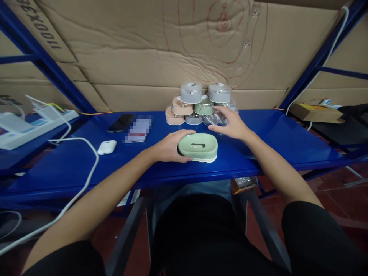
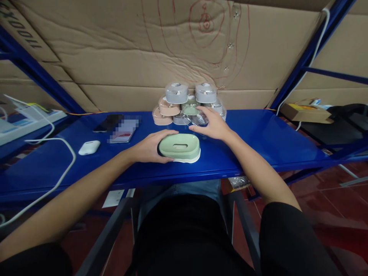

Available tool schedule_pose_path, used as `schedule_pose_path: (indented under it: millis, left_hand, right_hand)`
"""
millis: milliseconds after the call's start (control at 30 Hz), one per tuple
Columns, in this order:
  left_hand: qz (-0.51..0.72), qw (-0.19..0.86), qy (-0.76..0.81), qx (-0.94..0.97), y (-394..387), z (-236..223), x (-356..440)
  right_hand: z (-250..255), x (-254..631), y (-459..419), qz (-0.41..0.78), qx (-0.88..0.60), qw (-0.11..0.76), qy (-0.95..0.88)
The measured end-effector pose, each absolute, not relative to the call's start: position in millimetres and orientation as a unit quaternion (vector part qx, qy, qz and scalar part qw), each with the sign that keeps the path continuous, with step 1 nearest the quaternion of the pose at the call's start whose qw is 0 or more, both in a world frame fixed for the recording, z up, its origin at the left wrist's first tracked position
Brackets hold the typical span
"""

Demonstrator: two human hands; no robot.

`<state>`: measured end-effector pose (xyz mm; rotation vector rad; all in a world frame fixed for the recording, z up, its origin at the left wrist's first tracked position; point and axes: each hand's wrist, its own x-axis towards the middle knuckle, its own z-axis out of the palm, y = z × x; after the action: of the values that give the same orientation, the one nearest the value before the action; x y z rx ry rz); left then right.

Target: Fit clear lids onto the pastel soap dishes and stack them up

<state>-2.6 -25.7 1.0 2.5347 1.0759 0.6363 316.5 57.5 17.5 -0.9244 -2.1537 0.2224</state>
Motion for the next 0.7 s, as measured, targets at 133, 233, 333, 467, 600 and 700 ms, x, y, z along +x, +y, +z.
schedule_pose_path:
  millis: [133,233,333,467,600,700]
  left_hand:
    - [0.211,0.169,0.364,0.891,-26.1,5.5,-3.3]
    - [0.203,0.177,0.357,0.895,-27.2,7.4,-2.4]
    - [0.196,0.173,0.367,0.893,-28.0,7.2,-1.3]
    - [0.19,0.174,0.378,0.889,-27.8,6.2,-0.2]
    - [0.187,0.171,0.385,0.887,-27.2,6.2,0.9]
    - [0.186,0.171,0.388,0.886,-27.4,5.7,2.2]
  right_hand:
    - [18.6,316.6,56.5,0.09,-0.364,0.384,-0.844]
    - [19.6,316.2,55.3,0.09,-0.365,0.378,-0.846]
    - [19.1,315.1,54.6,0.088,-0.363,0.372,-0.85]
    - [17.0,313.8,54.3,0.086,-0.359,0.366,-0.854]
    - [16.7,313.7,54.2,0.087,-0.351,0.354,-0.862]
    - [16.9,313.7,54.0,0.088,-0.351,0.348,-0.865]
